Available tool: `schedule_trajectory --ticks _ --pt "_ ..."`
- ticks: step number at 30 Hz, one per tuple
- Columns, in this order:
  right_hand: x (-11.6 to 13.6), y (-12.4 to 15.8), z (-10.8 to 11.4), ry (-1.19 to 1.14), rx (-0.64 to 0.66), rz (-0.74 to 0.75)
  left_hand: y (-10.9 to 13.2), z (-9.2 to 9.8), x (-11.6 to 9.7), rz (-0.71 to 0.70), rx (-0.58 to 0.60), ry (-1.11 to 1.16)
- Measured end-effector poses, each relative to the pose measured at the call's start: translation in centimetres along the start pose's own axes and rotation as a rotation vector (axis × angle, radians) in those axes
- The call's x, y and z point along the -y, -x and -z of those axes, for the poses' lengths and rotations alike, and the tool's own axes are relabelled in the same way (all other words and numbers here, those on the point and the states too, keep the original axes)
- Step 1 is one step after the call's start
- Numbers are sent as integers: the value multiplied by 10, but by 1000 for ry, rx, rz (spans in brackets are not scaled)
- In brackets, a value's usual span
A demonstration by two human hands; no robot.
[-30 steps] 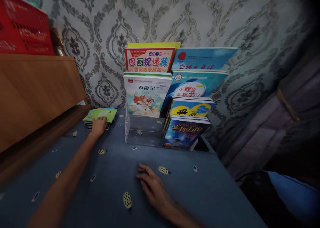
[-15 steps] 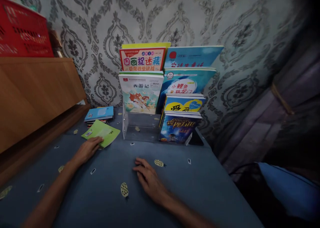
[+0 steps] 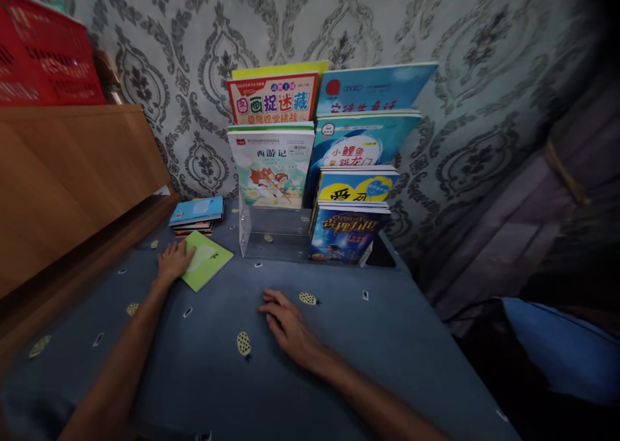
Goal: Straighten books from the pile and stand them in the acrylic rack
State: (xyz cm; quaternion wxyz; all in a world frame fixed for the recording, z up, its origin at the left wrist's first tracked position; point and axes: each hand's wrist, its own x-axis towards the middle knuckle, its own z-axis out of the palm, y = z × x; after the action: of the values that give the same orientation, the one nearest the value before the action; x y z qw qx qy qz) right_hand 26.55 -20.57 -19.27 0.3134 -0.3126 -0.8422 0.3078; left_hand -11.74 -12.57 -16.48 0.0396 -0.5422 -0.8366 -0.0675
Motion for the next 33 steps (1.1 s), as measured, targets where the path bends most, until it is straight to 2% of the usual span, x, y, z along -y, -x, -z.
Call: schedule_trajectory --ticks 3,8,15,19,26,33 --pt "-2 0 -1 5 -7 16 1 -6 -2 1 14 -16" --pt "-6 0 -5 12 -15 31 14 -5 3 -50 41 -51" --pt "-1 -5 -2 -15 -32 65 47 -4 -6 -131 21 -72" --pt "3 -6 -1 -25 -97 70 69 -3 -14 -183 20 -59" --pt "13 -3 2 28 -167 156 106 -9 -42 -303 23 -22" --pt "11 1 0 154 -144 246 133 -19 -81 -526 -9 86"
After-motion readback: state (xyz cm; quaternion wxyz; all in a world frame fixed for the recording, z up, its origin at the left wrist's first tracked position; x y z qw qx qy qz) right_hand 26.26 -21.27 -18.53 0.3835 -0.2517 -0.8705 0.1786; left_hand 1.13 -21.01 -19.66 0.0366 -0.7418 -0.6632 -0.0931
